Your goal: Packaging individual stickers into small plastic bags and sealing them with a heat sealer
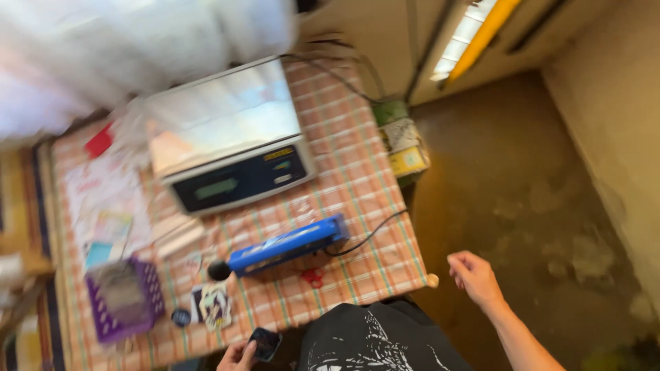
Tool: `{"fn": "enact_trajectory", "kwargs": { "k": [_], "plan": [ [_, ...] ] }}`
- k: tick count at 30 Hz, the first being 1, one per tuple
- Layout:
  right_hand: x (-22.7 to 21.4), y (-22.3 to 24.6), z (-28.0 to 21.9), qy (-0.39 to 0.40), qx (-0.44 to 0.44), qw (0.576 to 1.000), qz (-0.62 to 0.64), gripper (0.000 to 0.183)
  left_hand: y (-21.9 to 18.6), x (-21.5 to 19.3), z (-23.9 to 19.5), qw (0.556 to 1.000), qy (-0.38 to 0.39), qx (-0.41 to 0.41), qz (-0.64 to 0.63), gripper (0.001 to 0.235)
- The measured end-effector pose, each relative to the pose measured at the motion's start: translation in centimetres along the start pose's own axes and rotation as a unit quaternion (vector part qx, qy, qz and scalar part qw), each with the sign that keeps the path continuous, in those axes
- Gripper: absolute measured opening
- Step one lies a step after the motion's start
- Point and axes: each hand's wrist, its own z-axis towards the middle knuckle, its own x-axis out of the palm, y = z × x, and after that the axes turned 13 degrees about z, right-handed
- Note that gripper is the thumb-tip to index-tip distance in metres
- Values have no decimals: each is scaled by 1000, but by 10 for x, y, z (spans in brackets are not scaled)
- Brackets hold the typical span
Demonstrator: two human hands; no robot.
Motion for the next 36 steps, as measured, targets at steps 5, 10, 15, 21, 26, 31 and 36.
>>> {"fn": "enact_trajectory", "kwargs": {
  "k": [5,10,15,21,26,31,36],
  "plan": [
    [105,152,41,152,-115,979,-67,18,-34,9,-81,990,-98,-78,-69,13],
    [251,205,87,361,-206,892,-177,18,-24,7,-151,968,-166,-169,-81,13],
    [387,174,126,623,-223,694,-283,39,85,9,-203,976,-160,-135,-67,25],
    [428,182,99,719,-122,610,-309,45,116,-2,-211,955,-218,-170,-110,25],
    [424,183,104,671,-84,639,-366,41,135,-26,-237,938,-250,-203,-125,26],
    [411,161,130,603,-77,712,-351,29,132,-18,-225,934,-244,-215,-147,27],
    [364,203,104,543,-146,776,-285,13,131,-7,-217,926,-240,-234,-174,28]
  ]
}}
